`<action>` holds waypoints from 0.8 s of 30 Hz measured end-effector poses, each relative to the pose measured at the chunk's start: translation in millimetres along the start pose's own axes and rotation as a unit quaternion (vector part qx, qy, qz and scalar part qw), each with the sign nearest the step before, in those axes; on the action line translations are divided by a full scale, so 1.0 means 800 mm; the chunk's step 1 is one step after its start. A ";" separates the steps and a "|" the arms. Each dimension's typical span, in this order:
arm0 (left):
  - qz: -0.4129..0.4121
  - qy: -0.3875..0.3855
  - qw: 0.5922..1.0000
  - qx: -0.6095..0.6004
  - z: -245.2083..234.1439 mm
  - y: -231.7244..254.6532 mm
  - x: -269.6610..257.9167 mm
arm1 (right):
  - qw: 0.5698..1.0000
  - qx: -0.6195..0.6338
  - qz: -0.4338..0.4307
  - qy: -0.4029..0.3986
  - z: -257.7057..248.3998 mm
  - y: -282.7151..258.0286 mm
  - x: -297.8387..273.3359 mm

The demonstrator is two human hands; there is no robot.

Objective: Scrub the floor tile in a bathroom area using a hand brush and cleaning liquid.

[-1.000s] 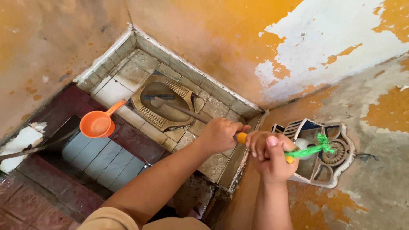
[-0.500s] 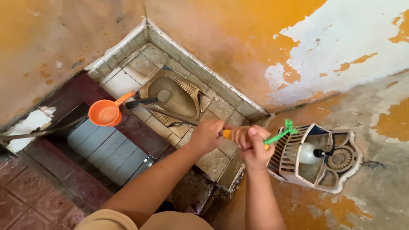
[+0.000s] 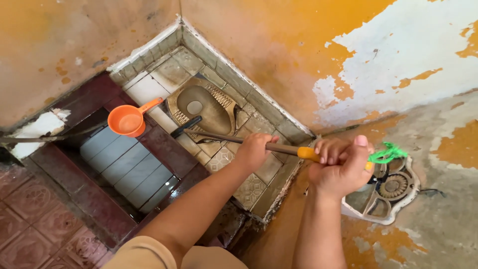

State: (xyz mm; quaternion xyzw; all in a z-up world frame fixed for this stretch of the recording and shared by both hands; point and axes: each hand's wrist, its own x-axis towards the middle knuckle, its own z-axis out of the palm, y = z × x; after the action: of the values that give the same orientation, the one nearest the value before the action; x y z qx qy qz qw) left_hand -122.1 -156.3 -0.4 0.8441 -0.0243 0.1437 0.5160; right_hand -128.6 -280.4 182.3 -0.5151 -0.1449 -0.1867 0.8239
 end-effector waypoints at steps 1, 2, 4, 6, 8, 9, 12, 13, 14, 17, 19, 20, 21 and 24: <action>-0.002 0.002 1.000 0.000 0.005 -0.005 0.001 | 1.000 0.000 0.002 -0.002 -0.003 0.003 0.002; -0.001 0.011 1.000 -0.001 0.010 -0.011 -0.001 | 1.000 0.011 0.012 -0.020 -0.006 0.006 0.003; -0.001 0.020 1.000 -0.001 0.017 -0.026 0.000 | 0.999 0.022 0.024 -0.040 -0.001 0.015 0.003; 0.032 0.087 0.995 0.022 0.022 -0.047 0.006 | 0.999 -0.001 0.031 -0.013 0.013 0.029 0.001; 0.014 0.079 0.997 0.012 0.003 -0.060 0.009 | 0.999 0.012 0.032 -0.038 0.013 0.048 -0.004; -0.005 0.070 0.998 0.001 -0.007 -0.067 0.009 | 0.997 0.023 0.033 -0.061 0.013 0.058 -0.008; 0.016 0.033 0.999 -0.007 -0.023 -0.064 0.008 | 0.996 0.022 0.065 -0.057 0.027 0.049 -0.011; 0.016 0.032 0.999 -0.006 -0.017 -0.066 0.005 | 0.996 0.022 0.065 -0.056 0.022 0.049 -0.012; 0.006 0.033 0.999 0.012 -0.009 -0.067 0.005 | 0.996 0.012 0.062 -0.058 0.017 0.048 -0.011; -0.010 0.053 0.998 -0.025 0.016 -0.031 0.000 | 0.996 -0.036 0.042 -0.066 0.001 0.014 -0.002; -0.020 0.075 0.994 -0.080 0.029 -0.006 -0.004 | 0.994 -0.071 0.029 -0.074 -0.014 -0.006 0.006; -0.006 0.059 0.998 -0.038 0.035 0.003 -0.006 | 0.993 -0.037 0.043 -0.101 -0.025 -0.011 0.010; 0.008 0.044 0.999 0.004 0.042 0.011 -0.008 | 0.990 -0.004 0.056 -0.129 -0.035 -0.016 0.014; -0.013 0.024 0.999 0.017 0.037 0.006 -0.004 | 0.991 0.006 0.044 -0.125 -0.022 -0.013 0.011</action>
State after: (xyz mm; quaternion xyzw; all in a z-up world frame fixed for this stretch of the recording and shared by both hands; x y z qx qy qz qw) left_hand -119.5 -185.0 -9.9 0.8493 0.0015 0.1579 0.5037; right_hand -124.8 -302.0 187.0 -0.5350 -0.2252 -0.0831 0.8100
